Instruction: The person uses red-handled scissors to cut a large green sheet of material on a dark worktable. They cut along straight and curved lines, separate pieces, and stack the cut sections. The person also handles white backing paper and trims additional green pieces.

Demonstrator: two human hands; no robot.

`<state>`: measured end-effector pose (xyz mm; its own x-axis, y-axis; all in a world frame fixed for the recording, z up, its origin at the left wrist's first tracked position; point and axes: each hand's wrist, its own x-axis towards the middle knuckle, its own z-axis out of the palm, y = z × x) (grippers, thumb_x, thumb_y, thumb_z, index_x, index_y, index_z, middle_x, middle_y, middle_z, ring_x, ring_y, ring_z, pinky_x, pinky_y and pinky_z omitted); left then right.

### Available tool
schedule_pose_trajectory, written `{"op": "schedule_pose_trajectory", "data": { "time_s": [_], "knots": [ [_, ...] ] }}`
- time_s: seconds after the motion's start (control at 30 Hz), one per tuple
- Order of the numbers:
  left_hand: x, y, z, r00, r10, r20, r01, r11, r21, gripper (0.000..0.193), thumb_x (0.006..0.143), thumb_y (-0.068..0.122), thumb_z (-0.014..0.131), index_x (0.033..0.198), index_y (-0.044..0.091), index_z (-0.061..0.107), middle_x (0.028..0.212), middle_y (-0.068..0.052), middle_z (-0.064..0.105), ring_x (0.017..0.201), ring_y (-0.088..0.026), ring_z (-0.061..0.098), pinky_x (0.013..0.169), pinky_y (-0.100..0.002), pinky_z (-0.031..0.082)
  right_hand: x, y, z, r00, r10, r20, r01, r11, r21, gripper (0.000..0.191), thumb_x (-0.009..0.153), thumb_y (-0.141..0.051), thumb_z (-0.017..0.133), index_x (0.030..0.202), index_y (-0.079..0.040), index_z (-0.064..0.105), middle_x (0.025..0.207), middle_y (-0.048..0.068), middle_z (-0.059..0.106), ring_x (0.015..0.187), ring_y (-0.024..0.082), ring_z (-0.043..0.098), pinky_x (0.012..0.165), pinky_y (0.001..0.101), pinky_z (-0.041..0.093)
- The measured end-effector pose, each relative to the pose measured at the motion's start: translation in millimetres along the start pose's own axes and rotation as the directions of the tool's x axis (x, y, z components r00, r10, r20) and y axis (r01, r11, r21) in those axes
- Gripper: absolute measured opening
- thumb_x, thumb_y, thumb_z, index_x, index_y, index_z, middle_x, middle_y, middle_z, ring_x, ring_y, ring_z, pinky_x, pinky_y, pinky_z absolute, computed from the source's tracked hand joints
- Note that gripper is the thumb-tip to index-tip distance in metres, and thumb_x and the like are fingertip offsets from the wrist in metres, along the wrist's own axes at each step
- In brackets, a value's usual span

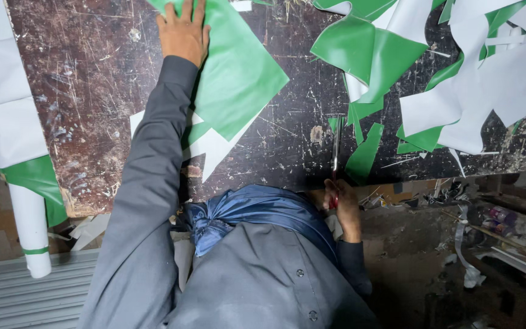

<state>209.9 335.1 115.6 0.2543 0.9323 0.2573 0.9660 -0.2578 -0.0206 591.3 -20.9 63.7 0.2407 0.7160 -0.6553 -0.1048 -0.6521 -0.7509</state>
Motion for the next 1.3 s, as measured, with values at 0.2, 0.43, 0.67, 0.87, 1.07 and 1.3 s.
{"op": "schedule_pose_trajectory", "data": {
  "time_s": [0.2,0.43,0.67,0.87,1.07,1.3],
  "knots": [
    [-43,10,5,0.923,-0.276,0.269,0.244,0.958,0.149,0.081,0.104,0.062,0.054,0.153,-0.002,0.046,0.139,-0.021,0.051,0.097,-0.040,0.056,0.099,-0.057,0.037,-3,-16,9,0.997,-0.076,-0.027,0.065,0.954,-0.294,0.039,0.092,-0.027,0.077,0.073,-0.008,0.049,0.055,0.001,0.047,0.047,0.012,0.047,0.044,0.0291,0.033],
    [-99,-42,2,0.859,-0.461,0.223,0.413,0.881,0.229,0.086,0.095,0.065,0.059,0.149,-0.001,0.048,0.133,-0.023,0.051,0.111,-0.042,0.052,0.091,-0.060,0.036,5,-55,34,0.847,-0.527,0.071,0.402,0.547,-0.735,0.042,0.087,-0.027,0.087,0.075,-0.003,0.054,0.067,0.011,0.055,0.061,0.028,0.053,0.058,0.0418,0.043],
    [-138,7,-2,0.973,-0.080,0.215,0.138,0.952,-0.272,0.067,0.103,0.049,0.060,0.161,0.018,0.044,0.171,-0.014,0.030,0.158,-0.044,0.022,0.121,-0.074,0.012,45,-119,56,0.772,-0.625,0.116,0.488,0.466,-0.738,0.032,0.082,-0.012,0.083,0.110,-0.004,0.071,0.107,0.015,0.069,0.094,0.033,0.070,0.081,0.0407,0.057],
    [-142,101,9,0.959,-0.005,0.282,0.092,0.951,-0.294,0.082,0.094,0.061,0.055,0.162,0.022,0.032,0.169,-0.020,0.021,0.150,-0.056,0.011,0.109,-0.080,0.006,110,-209,45,0.461,-0.884,-0.073,0.551,0.350,-0.757,0.064,0.077,-0.017,0.087,0.129,0.006,0.059,0.125,0.024,0.058,0.117,0.040,0.051,0.101,0.0497,0.042],
    [-128,123,-10,0.922,0.038,0.386,0.277,0.635,-0.722,0.086,0.097,0.060,0.056,0.161,0.011,0.028,0.162,-0.020,0.037,0.148,-0.044,0.038,0.119,-0.063,0.030,94,-246,71,0.367,-0.930,0.005,0.526,0.203,-0.826,0.016,0.097,-0.013,0.072,0.110,-0.004,0.069,0.110,0.012,0.068,0.106,0.033,0.061,0.088,0.0473,0.045],
    [-153,103,-5,0.684,0.143,0.715,0.572,-0.713,-0.406,0.067,0.095,0.028,0.068,0.152,0.006,0.039,0.139,-0.011,0.059,0.122,-0.024,0.062,0.100,-0.044,0.050,-18,-187,117,0.516,-0.680,0.520,0.850,0.333,-0.408,0.021,0.093,-0.017,0.074,0.109,-0.004,0.067,0.108,0.013,0.067,0.107,0.033,0.064,0.095,0.0408,0.051]
  ]
}}
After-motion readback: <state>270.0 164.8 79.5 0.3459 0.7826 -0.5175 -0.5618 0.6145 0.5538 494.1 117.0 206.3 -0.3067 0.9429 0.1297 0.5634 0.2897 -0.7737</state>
